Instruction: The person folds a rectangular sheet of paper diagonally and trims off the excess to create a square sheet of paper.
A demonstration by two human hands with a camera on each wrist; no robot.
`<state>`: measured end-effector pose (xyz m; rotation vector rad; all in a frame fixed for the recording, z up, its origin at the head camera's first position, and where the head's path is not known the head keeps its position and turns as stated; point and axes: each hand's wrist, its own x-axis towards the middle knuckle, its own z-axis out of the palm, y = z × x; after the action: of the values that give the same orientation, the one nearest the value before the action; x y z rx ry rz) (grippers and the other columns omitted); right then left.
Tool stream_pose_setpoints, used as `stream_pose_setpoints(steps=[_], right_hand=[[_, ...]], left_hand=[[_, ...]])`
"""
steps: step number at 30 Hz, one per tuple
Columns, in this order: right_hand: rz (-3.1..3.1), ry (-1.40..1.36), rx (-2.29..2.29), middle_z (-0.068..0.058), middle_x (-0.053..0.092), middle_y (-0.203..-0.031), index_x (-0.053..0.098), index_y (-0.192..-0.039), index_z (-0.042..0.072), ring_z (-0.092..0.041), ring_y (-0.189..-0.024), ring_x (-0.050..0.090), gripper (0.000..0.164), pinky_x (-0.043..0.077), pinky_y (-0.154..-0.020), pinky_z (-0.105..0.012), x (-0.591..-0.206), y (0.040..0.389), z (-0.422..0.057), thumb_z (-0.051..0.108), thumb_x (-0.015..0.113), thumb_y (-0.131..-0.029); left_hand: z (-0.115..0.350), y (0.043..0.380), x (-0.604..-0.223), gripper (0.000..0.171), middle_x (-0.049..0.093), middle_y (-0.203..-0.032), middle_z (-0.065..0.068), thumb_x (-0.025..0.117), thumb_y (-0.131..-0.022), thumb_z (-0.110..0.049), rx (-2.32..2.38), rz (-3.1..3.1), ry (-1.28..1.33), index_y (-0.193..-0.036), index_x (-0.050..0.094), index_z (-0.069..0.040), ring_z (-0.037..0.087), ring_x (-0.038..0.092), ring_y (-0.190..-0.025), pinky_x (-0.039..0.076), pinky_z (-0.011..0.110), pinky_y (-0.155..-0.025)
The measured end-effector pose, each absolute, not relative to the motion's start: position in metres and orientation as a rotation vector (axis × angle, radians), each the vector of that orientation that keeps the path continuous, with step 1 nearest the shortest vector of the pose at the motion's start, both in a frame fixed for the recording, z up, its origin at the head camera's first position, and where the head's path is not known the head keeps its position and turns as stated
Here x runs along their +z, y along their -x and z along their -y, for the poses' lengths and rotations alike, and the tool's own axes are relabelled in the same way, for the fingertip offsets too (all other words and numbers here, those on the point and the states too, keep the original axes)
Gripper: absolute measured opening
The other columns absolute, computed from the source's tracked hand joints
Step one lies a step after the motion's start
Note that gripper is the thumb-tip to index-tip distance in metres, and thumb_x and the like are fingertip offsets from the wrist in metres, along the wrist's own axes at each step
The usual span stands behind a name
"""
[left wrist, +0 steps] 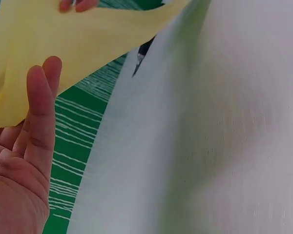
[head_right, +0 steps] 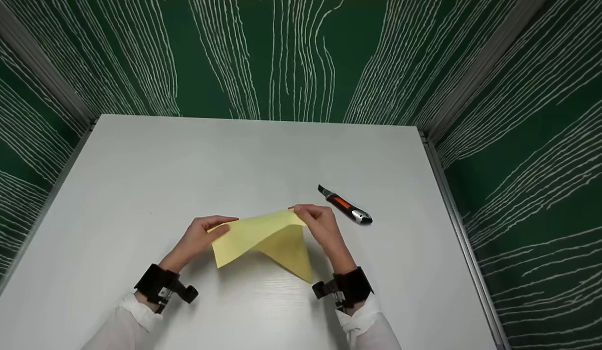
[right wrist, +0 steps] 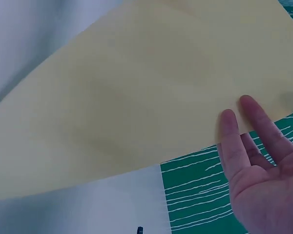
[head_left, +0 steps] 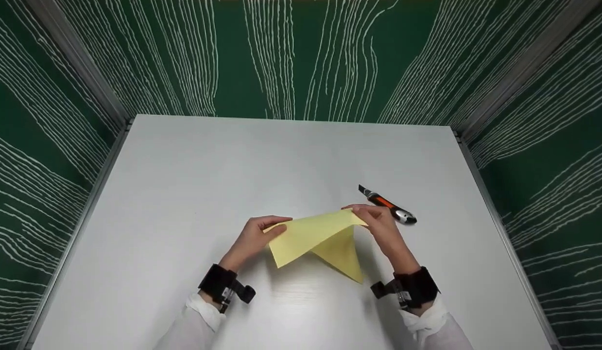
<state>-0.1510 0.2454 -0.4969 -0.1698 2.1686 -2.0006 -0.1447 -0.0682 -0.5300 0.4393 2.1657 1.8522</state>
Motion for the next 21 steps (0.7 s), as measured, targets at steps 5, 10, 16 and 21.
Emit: stream_pose_setpoints(steps=[5,10,16,21], right_hand=[[-2.219,0.15,-1.919,0.0,0.072,-0.098,0.068,-0.11,0.001,-0.012,-0.085,0.065,0.032,0.051,-0.075,-0.024,-0.498,0.151,-0.245,0.026,0.062,-0.091],[-2.245,0.079,-1.902,0.002,0.072,-0.098,0.067,-0.113,0.001,-0.011,-0.089,0.064,0.036,0.049,-0.077,-0.023,-0.501,0.151,-0.244,0.026,0.067,-0.087],[-2.253,0.074,-1.92,-0.001,0.072,-0.101,0.067,-0.112,0.0,-0.011,-0.092,0.065,0.036,0.05,-0.078,-0.022,-0.505,0.152,-0.241,0.024,0.069,-0.086],[-2.28,0.017,-1.952,0.002,0.073,-0.098,0.067,-0.111,-0.003,-0.008,-0.089,0.066,0.035,0.051,-0.076,-0.02,-0.507,0.152,-0.237,0.019,0.07,-0.085]], left_hand=[[0.074,0.147,-0.533,0.031,0.067,-0.119,0.008,0.063,-0.09,-0.023,2.014,-2.084,-0.306,-0.117,0.067,-0.008,0.005,0.061,-0.104,0.049,0.019,-0.084],[0.079,0.153,-0.552,0.037,0.069,-0.116,0.003,0.069,-0.084,-0.029,2.185,-1.81,0.042,-0.116,0.068,-0.01,0.008,0.064,-0.098,0.052,0.02,-0.076],[0.079,0.154,-0.559,0.044,0.069,-0.115,0.005,0.076,-0.077,-0.028,2.245,-1.692,0.178,-0.116,0.067,-0.008,0.013,0.064,-0.105,0.052,0.022,-0.082],[0.08,0.153,-0.559,0.044,0.069,-0.114,0.007,0.078,-0.075,-0.022,2.274,-1.626,0.237,-0.114,0.067,-0.005,0.015,0.064,-0.104,0.051,0.021,-0.083]])
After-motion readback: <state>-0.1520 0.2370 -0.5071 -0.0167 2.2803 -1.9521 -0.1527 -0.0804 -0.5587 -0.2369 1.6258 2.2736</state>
